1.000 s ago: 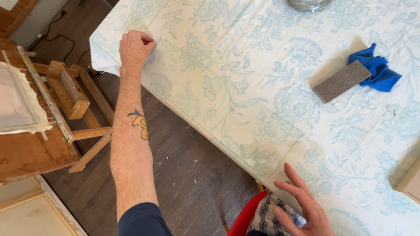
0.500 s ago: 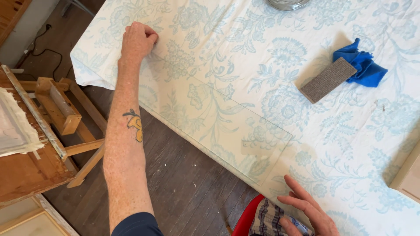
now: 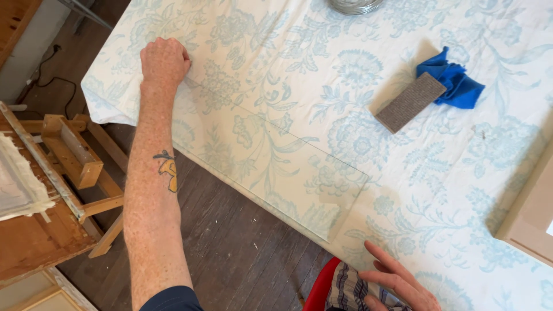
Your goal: Prepare a picture frame by cleaning the glass and measuring a length of wire from a coil for hanging.
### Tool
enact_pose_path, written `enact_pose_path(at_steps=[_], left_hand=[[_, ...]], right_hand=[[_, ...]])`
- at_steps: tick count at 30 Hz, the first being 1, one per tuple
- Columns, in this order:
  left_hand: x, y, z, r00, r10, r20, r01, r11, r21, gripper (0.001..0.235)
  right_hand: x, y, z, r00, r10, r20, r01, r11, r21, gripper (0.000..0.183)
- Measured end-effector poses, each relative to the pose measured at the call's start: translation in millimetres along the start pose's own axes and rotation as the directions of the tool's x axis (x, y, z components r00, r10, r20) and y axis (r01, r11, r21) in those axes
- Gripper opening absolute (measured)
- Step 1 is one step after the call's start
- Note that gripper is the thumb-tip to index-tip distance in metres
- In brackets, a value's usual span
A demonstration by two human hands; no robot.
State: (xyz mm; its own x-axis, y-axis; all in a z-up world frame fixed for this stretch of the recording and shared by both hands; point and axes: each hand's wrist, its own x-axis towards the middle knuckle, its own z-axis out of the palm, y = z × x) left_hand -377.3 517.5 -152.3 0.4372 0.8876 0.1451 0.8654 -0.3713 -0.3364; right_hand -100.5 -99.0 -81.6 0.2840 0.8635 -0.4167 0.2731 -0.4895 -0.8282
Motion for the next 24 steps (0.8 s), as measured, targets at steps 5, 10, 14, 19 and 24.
enact_pose_path(at_steps=[5,10,14,19,24], left_hand=[[2.5,17.4,-2.1,1.0,-0.013,-0.006,0.011,0.974,-0.227,0.014],[-9.2,31.5,-41.6,0.989,-0.052,0.141,0.112,0.878,-0.466,0.011],[-4.7,71.2,-31.4,0.996,-0.01,-0.087,-0.029,0.898,-0.439,0.013],[18.4,132.2,-45.0,0.969,0.083,-0.233,-0.176,0.894,-0.413,0.019],[27.9,200.1,-114.6,0.924,0.04,-0.381,-0.291,0.719,-0.631,0.026]], right_hand=[[-1.8,16.0,-5.2,0.995,-0.103,-0.011,0.103,0.994,-0.022,0.033],[-6.1,23.1,-10.3,0.993,0.064,0.095,-0.063,0.998,-0.01,0.04],[-9.4,25.9,-29.0,0.994,-0.049,0.098,0.043,0.997,0.061,0.036],[-14.8,57.2,-24.3,0.999,-0.034,0.034,0.032,0.997,0.064,0.036],[-7.9,152.8,-47.9,0.989,0.046,0.139,-0.07,0.982,0.177,0.052]])
